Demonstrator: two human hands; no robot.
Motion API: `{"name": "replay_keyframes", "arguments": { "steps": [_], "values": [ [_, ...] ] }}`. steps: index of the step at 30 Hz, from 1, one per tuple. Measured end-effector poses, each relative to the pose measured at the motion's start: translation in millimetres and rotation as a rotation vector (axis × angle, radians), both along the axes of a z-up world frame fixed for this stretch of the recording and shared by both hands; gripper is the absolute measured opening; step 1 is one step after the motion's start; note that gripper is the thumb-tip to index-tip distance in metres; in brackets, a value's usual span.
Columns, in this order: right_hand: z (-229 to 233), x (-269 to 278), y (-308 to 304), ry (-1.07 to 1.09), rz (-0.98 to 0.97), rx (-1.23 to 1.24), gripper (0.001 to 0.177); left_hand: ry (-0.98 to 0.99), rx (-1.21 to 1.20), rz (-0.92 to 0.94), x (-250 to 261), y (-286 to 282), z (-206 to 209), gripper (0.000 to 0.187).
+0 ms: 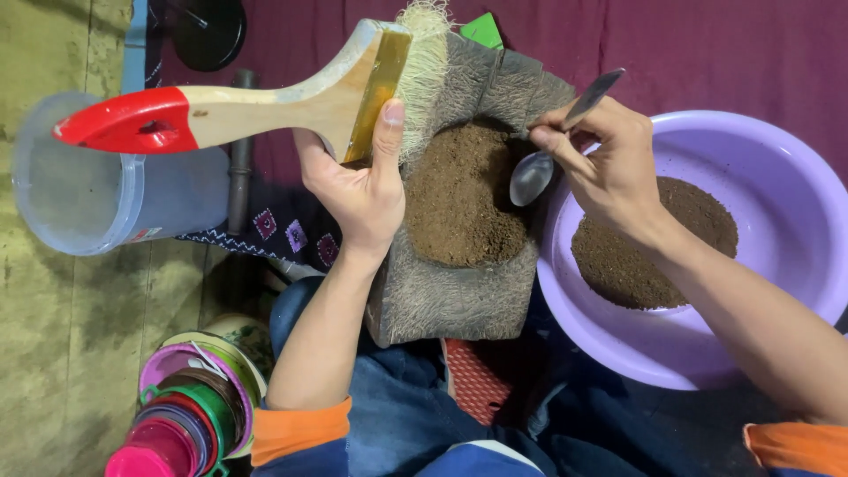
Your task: A person is cleaning out brown powder from a wooden mold using a brush, a spoon, and a small scraper, transferring the material into a purple bowl.
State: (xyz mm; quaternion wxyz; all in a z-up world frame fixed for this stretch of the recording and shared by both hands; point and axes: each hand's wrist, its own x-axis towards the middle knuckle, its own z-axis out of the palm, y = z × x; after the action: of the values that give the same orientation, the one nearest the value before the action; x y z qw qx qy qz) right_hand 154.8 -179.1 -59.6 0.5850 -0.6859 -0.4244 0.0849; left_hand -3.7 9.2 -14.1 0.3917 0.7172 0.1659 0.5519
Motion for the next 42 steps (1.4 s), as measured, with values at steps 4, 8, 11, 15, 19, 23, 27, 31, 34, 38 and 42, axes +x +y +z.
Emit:
{"name": "replay_keyframes", "arguments": {
  "steps": [4, 8, 11, 15, 19, 23, 27, 31, 34, 38, 42],
  "values": [
    [-4.2, 5.1, 1.9, -0.046, -0.040, -0.062, 0.011, -0.001, 0.006, -0.002, 0.7, -0.2, -0.5, 0.048],
    [29.6, 9.4, -2.6, -0.074, 0.193, -0.121, 0.010, 0.004, -0.010, 0.004, 1.7, -3.0, -1.0, 0.047],
    [38.6, 13.3, -3.9, -0.166, 0.302, -0.148, 0.010, 0.010, -0.009, -0.012, 0.5, -3.6, 5.1, 0.044],
    [40.8, 18.0, 0.2, -0.261, 0.404, -0.235, 0.015, 0.007, -0.002, -0.011, 1.0, -3.3, 6.5, 0.043],
    [20.0, 23.2, 8.6, -0.201, 0.415, -0.320, 0.011, 0.010, -0.009, 0.003, 0.3, -1.3, 0.4, 0.045],
    [17.9, 22.2, 9.0, -0.057, 0.430, -0.383, 0.014, 0.018, -0.015, 0.005, -0.2, -0.9, 0.3, 0.046],
    [24.4, 19.0, 8.3, 0.019, 0.409, -0.417, 0.016, 0.016, -0.013, 0.009, 0.3, -0.3, -1.7, 0.046],
    [16.4, 19.3, 9.8, 0.016, 0.373, -0.478, 0.016, 0.013, -0.019, 0.011, 0.2, -1.2, -4.0, 0.048],
    [8.8, 17.5, 10.2, 0.011, 0.382, -0.495, 0.018, 0.013, -0.021, 0.005, 0.1, -0.3, -4.4, 0.048],
    [-0.6, 14.6, 8.7, 0.053, 0.351, -0.511, 0.018, 0.014, -0.020, 0.003, 0.0, 0.2, -4.0, 0.050],
    [-4.0, 3.9, 5.9, 0.111, 0.273, -0.535, 0.018, 0.021, -0.014, 0.004, 0.6, 0.7, -5.8, 0.050]
  ]
}}
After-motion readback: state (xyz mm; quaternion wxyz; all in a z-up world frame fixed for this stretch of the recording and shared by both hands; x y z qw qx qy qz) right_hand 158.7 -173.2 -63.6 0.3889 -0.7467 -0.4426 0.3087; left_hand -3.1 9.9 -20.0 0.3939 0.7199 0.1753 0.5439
